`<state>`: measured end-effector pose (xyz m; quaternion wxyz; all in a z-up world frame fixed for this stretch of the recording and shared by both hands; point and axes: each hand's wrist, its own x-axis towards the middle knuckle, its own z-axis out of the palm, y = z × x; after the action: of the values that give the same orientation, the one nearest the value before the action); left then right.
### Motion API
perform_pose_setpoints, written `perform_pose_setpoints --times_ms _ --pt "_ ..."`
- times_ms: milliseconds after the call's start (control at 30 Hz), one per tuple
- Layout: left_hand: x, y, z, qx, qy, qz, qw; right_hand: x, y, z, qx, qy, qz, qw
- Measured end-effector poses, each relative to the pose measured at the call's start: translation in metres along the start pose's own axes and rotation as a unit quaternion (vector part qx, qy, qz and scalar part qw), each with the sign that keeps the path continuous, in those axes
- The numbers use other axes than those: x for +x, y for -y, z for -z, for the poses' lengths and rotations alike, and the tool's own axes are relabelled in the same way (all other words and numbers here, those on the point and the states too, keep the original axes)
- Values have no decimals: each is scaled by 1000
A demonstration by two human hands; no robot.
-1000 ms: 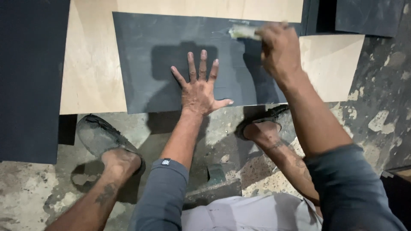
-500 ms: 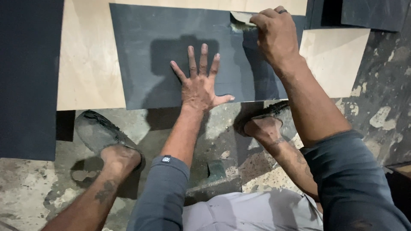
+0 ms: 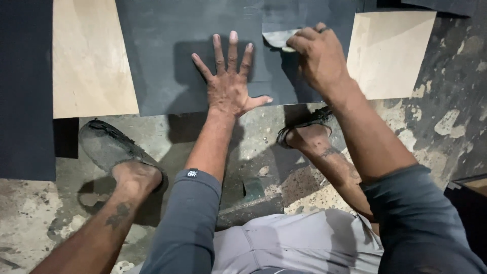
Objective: Applying glue to black sheets and spreading it evenly using a hand scraper
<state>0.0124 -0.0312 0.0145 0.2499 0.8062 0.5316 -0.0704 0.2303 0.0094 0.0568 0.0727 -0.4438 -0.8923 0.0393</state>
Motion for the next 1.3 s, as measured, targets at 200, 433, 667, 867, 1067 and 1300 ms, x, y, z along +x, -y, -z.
perform_pose_setpoints --times_ms 200,433,667,867,1067,1300 --pt "-2 -2 3 6 10 0 1000 -12 26 7 39 -10 -19 999" --pt "7 -1 -25 -31 -99 14 994 -29 37 4 28 10 -25 999" --pt "8 -2 -31 -4 -155 4 988 -48 54 2 26 25 -54 998" --pt "6 -3 -26 -7 -148 1 989 -65 73 1 -2 51 -78 996" --pt "6 -4 -26 10 -144 3 990 -79 99 11 -20 134 -132 982" --pt "8 -3 -28 18 -163 -6 986 -90 97 37 40 139 -100 984"
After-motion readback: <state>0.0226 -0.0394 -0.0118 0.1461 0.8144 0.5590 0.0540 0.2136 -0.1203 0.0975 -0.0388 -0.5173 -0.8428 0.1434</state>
